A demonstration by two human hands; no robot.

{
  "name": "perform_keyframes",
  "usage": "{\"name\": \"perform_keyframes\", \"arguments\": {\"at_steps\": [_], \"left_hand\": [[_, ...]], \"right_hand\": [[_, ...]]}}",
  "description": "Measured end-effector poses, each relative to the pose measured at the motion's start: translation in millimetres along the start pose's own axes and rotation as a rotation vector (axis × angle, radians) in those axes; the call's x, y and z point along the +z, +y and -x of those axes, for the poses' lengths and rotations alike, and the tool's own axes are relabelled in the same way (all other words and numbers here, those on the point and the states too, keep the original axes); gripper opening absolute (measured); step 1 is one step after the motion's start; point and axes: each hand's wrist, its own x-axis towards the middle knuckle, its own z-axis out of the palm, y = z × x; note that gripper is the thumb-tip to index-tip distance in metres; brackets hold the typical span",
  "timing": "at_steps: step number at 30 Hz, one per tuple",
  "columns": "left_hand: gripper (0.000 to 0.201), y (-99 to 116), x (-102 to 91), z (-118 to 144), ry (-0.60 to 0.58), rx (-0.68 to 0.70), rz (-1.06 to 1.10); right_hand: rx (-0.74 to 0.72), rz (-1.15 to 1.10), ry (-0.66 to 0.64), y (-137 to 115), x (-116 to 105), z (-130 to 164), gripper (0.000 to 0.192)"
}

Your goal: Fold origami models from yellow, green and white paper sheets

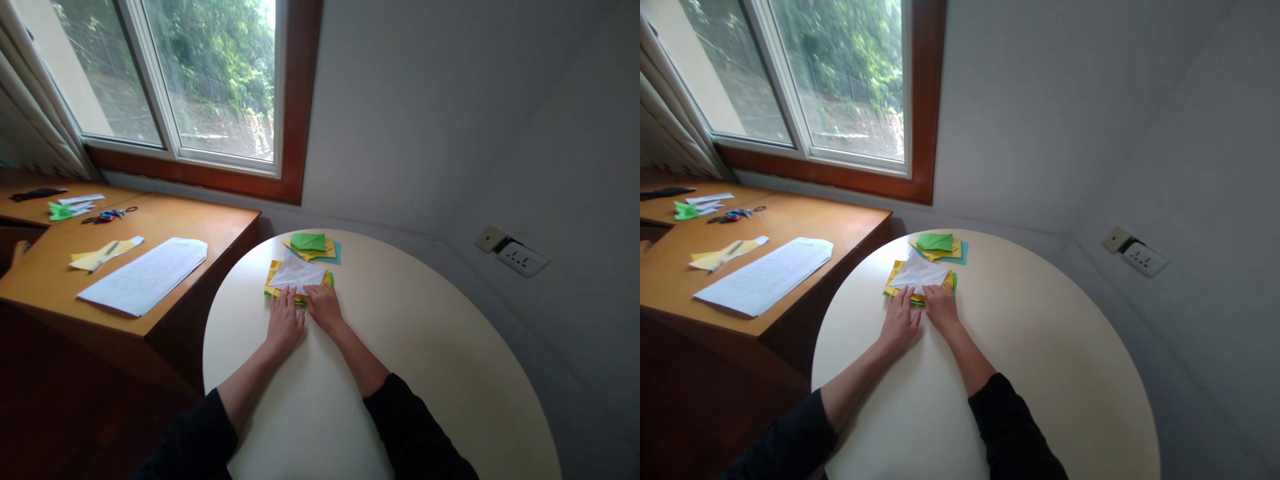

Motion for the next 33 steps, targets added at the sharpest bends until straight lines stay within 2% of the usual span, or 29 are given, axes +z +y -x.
{"name": "perform_keyframes", "arguments": {"at_steps": [5,9,13,18,23,33], "left_hand": [[0.044,-7,-14.0,-8,0.161,-0.051,0.011],[0.043,-21,-22.7,-17,0.240,-0.203,0.005],[0.043,-36,-21.9,-24,0.215,-0.342,0.014],[0.038,-42,-17.5,-27,0.123,-0.335,-0.021],[0.033,-42,-17.5,-25,0.079,-0.369,0.000],[0.030,-43,-22.7,-27,0.085,-0.393,0.044]], "right_hand": [[0.099,-0.041,0.072,8,-10,-4,0.037],[0.251,-0.131,0.215,19,-14,-3,0.040],[0.339,-0.258,0.403,32,-18,3,0.041],[0.385,-0.275,0.584,44,-21,16,0.040],[0.349,-0.229,0.606,47,-13,27,0.037],[0.321,-0.363,0.505,46,1,32,0.040]]}}
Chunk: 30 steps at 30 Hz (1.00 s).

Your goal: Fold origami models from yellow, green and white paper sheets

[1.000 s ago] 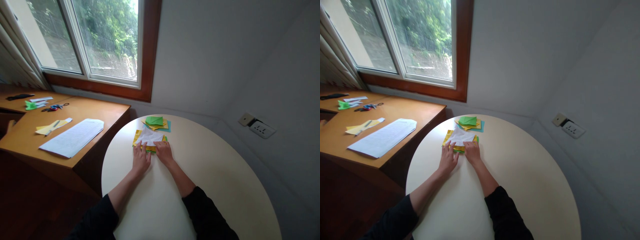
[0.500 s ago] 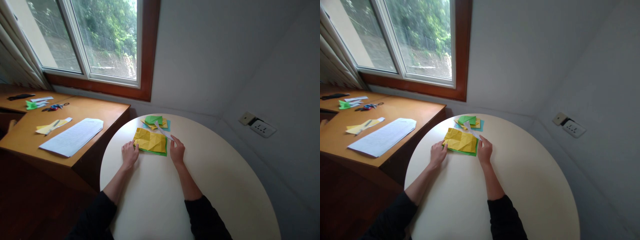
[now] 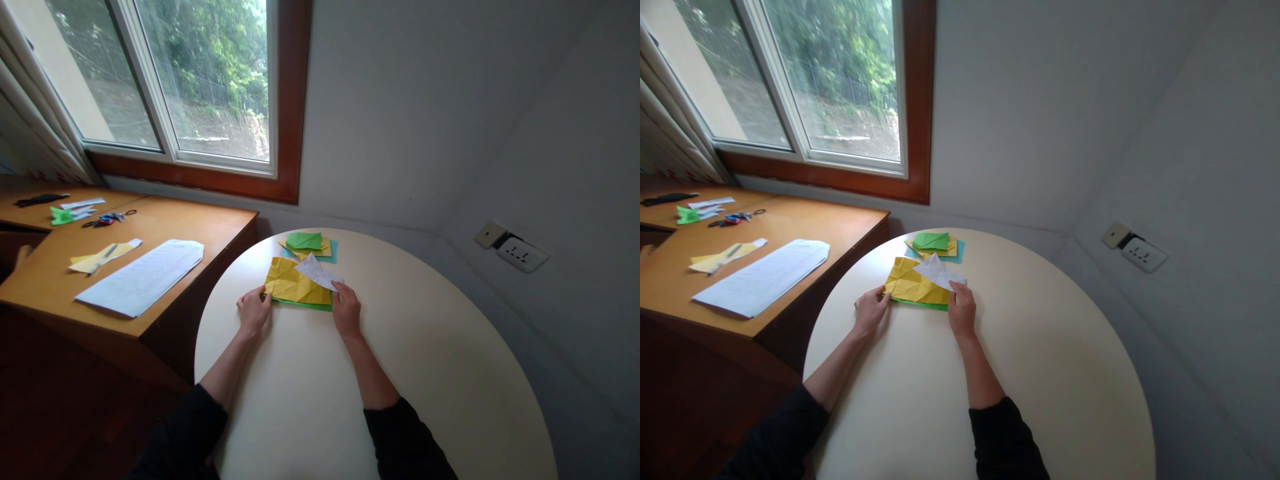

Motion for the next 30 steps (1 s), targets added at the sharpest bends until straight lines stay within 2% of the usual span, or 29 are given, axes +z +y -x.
{"name": "perform_keyframes", "arguments": {"at_steps": [3,6,11,16,25,30], "left_hand": [[0.029,-3,3.4,-1,0.006,0.003,0.075],[0.035,-8,9.6,-4,0.014,0.018,0.290],[0.043,-12,16.7,-6,-0.068,0.013,0.695],[0.049,-4,14.9,-3,-0.163,-0.044,0.986],[0.055,12,3.9,8,-0.348,-0.017,1.163],[0.064,18,-2.6,12,-0.393,-0.001,1.200]], "right_hand": [[-0.043,-0.022,-0.056,0,4,2,0.041],[-0.109,-0.052,-0.087,-1,11,4,0.039],[-0.158,0.036,-0.169,-4,19,8,0.034],[-0.212,0.098,-0.216,-14,17,10,0.034],[-0.275,0.161,-0.249,-35,14,17,0.041],[-0.261,0.176,-0.255,-35,13,16,0.040]]}}
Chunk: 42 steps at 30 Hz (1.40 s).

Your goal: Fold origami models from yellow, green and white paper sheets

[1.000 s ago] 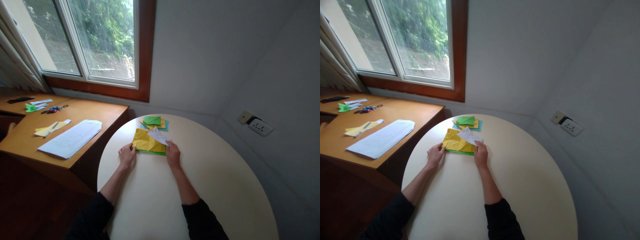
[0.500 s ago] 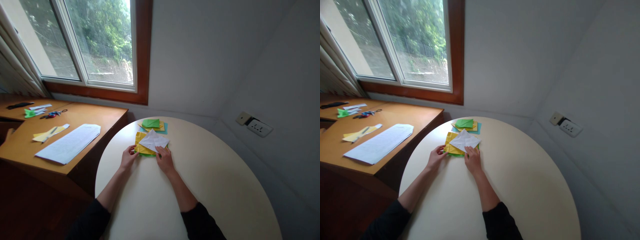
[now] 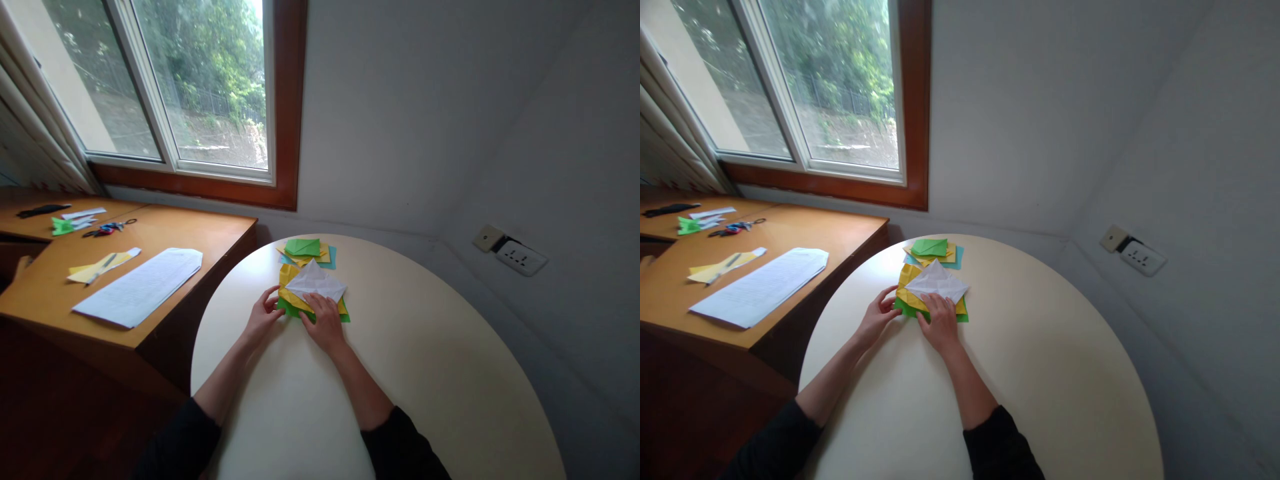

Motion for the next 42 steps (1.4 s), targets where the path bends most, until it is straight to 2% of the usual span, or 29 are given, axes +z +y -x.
{"name": "perform_keyframes", "arguments": {"at_steps": [5,9,14,18,21,23,27,31,34,37,42], "left_hand": [[0.079,3,2.1,3,-0.066,-0.041,0.062],[0.084,5,3.2,5,-0.068,-0.072,0.098],[0.076,5,-0.3,2,0.086,-0.096,0.107],[0.060,-1,-8.4,-4,0.293,-0.071,0.084],[0.051,-5,-13.0,-7,0.396,-0.046,0.064],[0.048,-7,-14.4,-8,0.413,-0.047,0.048],[0.045,-9,-15.3,-10,0.402,-0.046,0.037],[0.042,-14,-17.6,-13,0.425,-0.054,0.037],[0.038,-17,-19.5,-15,0.441,-0.042,0.033],[0.034,-19,-20.9,-17,0.482,-0.025,0.013],[0.030,-22,-23.9,-20,0.538,0.012,-0.027]], "right_hand": [[0.044,0.045,-0.048,4,-2,0,0.047],[0.096,0.054,-0.044,10,-1,-1,0.042],[0.145,-0.062,0.029,21,4,-1,0.039],[0.092,-0.238,0.093,21,6,0,0.039],[0.036,-0.379,0.076,13,5,-1,0.039],[0.032,-0.448,0.027,5,3,-3,0.039],[0.142,-0.478,-0.048,-10,-5,-12,0.033],[0.169,-0.517,-0.040,-18,-14,-22,0.029],[0.170,-0.668,-0.022,-24,-22,-28,0.024],[0.189,-0.922,-0.019,-32,-31,-30,0.026],[0.421,-1.311,0.052,-46,-47,-32,0.031]]}}
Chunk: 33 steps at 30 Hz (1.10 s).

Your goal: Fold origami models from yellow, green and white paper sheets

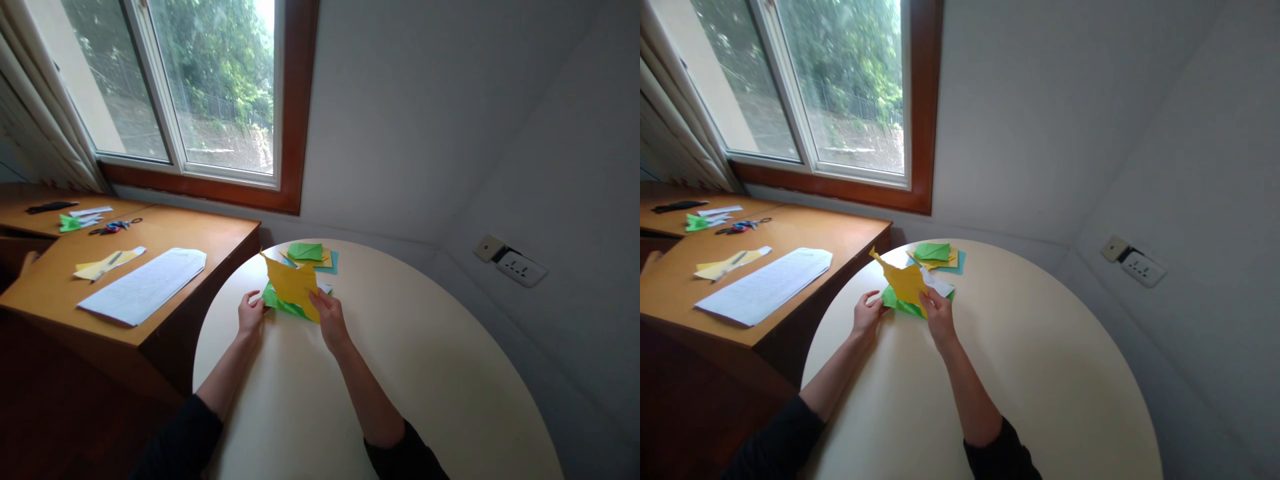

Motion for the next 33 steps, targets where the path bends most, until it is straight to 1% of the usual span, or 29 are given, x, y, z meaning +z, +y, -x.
{"name": "perform_keyframes", "arguments": {"at_steps": [3,5,8,10,11,12,13,15,16,18,20,22,24,26,28,30,31,33], "left_hand": [[0.027,-1,-1.1,-3,0.024,0.031,-0.043],[0.024,2,-2.4,-4,0.056,0.072,-0.086],[0.019,12,-4.9,1,0.118,0.182,-0.146],[0.017,19,-5.8,9,0.132,0.282,-0.166],[0.016,23,-5.4,14,0.112,0.380,-0.200],[0.013,26,-4.2,20,0.066,0.433,-0.208],[0.013,27,-2.1,27,0.015,0.442,-0.185],[0.020,28,4.9,42,-0.124,0.377,-0.126],[0.026,27,9.6,50,-0.172,0.324,-0.073],[0.036,25,20.2,66,-0.277,0.149,0.022],[0.044,23,30.5,81,-0.403,-0.026,0.054],[0.045,22,38.7,93,-0.517,-0.160,0.060],[0.041,22,44.3,103,-0.593,-0.235,0.065],[0.037,23,47.7,111,-0.638,-0.269,0.047],[0.034,21,49.7,116,-0.654,-0.296,0.032],[0.033,17,51.3,119,-0.630,-0.318,0.039],[0.032,14,52.0,119,-0.596,-0.319,0.041],[0.031,10,53.2,119,-0.546,-0.308,0.036]], "right_hand": [[0.089,-0.159,0.083,-12,-1,4,0.031],[0.120,-0.207,0.123,-20,-4,8,0.029],[0.130,-0.222,0.161,-30,-12,16,0.025],[0.137,-0.210,0.178,-34,-19,22,0.024],[0.141,-0.201,0.187,-34,-24,26,0.024],[0.145,-0.193,0.198,-34,-29,30,0.024],[0.149,-0.189,0.210,-33,-34,34,0.025],[0.162,-0.188,0.235,-29,-46,43,0.027],[0.172,-0.190,0.257,-26,-53,48,0.027],[0.201,-0.194,0.314,-22,-66,58,0.027],[0.230,-0.197,0.363,-17,-77,67,0.024],[0.244,-0.199,0.377,-14,-86,77,0.023],[0.248,-0.193,0.376,-10,-92,85,0.023],[0.248,-0.187,0.373,-8,-96,91,0.024],[0.250,-0.181,0.364,-5,-99,95,0.024],[0.249,-0.176,0.345,-4,-101,98,0.026],[0.242,-0.177,0.328,-3,-102,98,0.029],[0.211,-0.178,0.304,-2,-103,98,0.042]]}}
